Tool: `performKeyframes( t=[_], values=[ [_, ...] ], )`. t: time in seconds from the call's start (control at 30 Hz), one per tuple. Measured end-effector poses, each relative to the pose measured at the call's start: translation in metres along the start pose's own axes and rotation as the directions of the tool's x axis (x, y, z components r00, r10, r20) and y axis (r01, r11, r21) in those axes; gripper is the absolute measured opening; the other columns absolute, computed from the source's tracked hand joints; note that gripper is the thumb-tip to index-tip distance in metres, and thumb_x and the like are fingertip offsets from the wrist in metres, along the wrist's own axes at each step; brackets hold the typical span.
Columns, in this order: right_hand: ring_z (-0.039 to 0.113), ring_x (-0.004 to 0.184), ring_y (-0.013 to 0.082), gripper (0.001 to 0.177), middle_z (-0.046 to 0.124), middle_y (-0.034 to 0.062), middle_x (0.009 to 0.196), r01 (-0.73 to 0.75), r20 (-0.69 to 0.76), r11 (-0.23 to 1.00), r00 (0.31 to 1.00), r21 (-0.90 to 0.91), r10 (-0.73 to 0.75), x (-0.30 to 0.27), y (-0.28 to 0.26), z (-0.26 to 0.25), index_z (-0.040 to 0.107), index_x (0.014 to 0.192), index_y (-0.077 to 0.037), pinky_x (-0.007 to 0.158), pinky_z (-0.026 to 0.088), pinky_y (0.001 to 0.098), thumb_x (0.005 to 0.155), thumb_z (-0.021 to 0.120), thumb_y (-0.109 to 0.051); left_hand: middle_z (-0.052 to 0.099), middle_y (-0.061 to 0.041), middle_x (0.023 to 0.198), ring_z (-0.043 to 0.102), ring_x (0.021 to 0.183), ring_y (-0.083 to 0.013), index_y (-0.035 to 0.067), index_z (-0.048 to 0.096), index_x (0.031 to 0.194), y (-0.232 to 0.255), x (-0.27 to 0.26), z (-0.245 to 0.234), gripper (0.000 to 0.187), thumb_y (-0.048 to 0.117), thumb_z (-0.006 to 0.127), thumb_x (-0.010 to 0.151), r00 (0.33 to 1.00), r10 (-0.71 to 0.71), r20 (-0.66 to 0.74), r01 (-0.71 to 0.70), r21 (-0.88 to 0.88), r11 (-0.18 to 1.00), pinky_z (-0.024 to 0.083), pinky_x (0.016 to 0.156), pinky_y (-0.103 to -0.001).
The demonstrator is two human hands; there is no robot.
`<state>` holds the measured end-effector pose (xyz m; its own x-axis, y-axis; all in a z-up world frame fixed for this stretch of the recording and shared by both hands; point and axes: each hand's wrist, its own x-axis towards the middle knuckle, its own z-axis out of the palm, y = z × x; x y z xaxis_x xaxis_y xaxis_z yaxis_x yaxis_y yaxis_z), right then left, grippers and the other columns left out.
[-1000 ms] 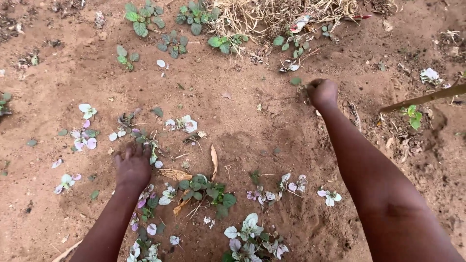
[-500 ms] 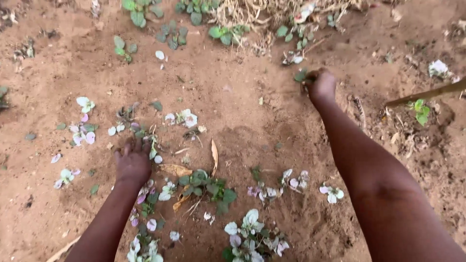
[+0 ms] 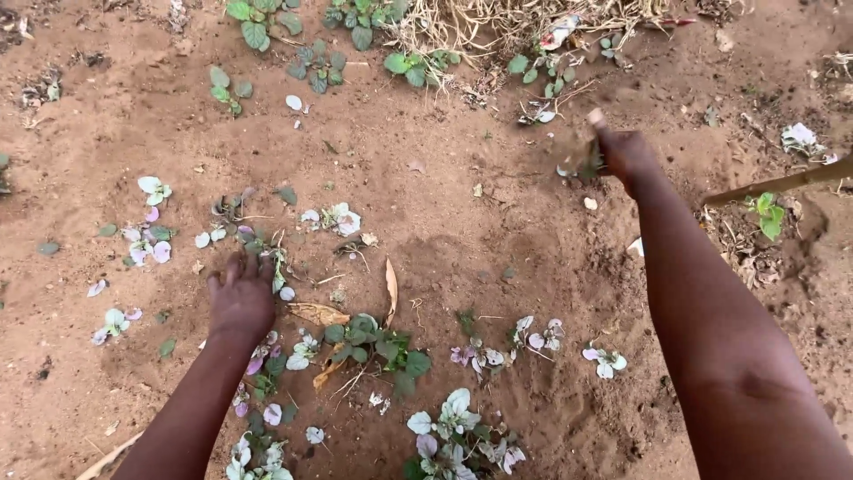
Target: The person weeds a garden patch by hand, pulling small green plants and dry leaves from the soil. They gather the removed vegetation into a pile on the ground while moving between different spots in the garden.
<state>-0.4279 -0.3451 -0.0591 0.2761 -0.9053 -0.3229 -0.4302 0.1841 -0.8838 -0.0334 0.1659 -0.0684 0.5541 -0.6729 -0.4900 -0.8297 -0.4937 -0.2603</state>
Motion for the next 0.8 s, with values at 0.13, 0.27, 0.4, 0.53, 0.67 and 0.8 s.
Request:
performKeyframes(
  t=[0.13,0.27,0.4,0.53,0.67,0.8],
  values=[
    [0.072,0.071,0.0272,0.018,0.073,0.0091,0.08,0.155,-0.078,0.814,0.968,-0.56,-0.238,0.023,0.034,0.006,0.081,0.1,-0.024,0.062,0.06,0.0391,0.088,0.09,-0.034,0.043,-0.005,0.164,0.025,0.157,-0.0296,0.022,0.042,0.158,-0.001,-0.002,-0.001,0.068,0.004,0.045,0.092,1.0,0.003,0.0,-0.003,-0.007,1.0,0.029,0.117,-0.053],
    [0.075,0.076,0.0252,0.02,0.075,0.011,0.082,0.12,-0.148,0.884,0.967,-0.453,-0.207,0.015,0.052,0.036,0.08,0.098,-0.014,0.07,0.06,0.0353,0.082,0.091,-0.018,0.044,-0.005,0.164,0.026,0.156,-0.0295,0.021,0.042,0.158,0.001,-0.006,-0.006,0.067,0.006,0.046,0.093,1.0,-0.022,-0.006,0.022,-0.005,1.0,0.029,0.117,-0.052],
    [0.072,0.073,0.0207,0.013,0.073,-0.0008,0.075,-0.049,-0.307,0.845,0.942,-0.533,-0.139,0.048,0.078,0.036,0.081,0.092,-0.031,0.067,0.058,0.0344,0.081,0.087,-0.028,0.041,-0.005,0.165,0.025,0.156,-0.0303,0.021,0.042,0.158,0.0,-0.001,-0.003,0.065,0.01,0.048,0.094,1.0,-0.024,0.02,0.025,-0.04,0.999,0.028,0.117,-0.053],
    [0.073,0.083,0.0257,0.015,0.073,0.001,0.084,-0.019,-0.319,0.84,0.93,-0.542,-0.184,0.037,0.058,0.052,0.079,0.103,-0.025,0.076,0.058,0.0382,0.089,0.082,-0.023,0.038,-0.005,0.167,0.023,0.156,-0.0305,0.021,0.043,0.158,0.003,0.002,-0.006,0.064,0.017,0.053,0.095,0.997,-0.048,0.064,0.051,-0.057,0.997,0.029,0.117,-0.055],
    [0.073,0.082,0.029,0.015,0.074,0.0047,0.085,0.001,-0.278,0.812,0.939,-0.584,-0.201,0.026,0.047,0.046,0.08,0.103,-0.024,0.076,0.057,0.0398,0.09,0.084,-0.021,0.039,-0.007,0.165,0.025,0.154,-0.0299,0.019,0.043,0.158,0.006,-0.003,-0.02,0.062,0.017,0.051,0.096,0.996,-0.058,0.074,0.064,-0.08,0.995,0.028,0.118,-0.054],
    [0.065,0.069,0.0144,0.015,0.076,0.0101,0.099,-0.098,-0.305,0.862,0.95,-0.497,-0.068,-0.003,0.01,0.051,0.076,0.112,-0.007,0.06,0.056,0.0297,0.098,0.075,-0.013,0.019,-0.017,0.17,0.01,0.157,-0.0348,0.01,0.033,0.157,0.001,-0.001,-0.028,0.071,0.006,0.06,0.091,0.993,-0.005,0.121,0.025,-0.16,0.987,0.027,0.12,-0.055]
  ],
)
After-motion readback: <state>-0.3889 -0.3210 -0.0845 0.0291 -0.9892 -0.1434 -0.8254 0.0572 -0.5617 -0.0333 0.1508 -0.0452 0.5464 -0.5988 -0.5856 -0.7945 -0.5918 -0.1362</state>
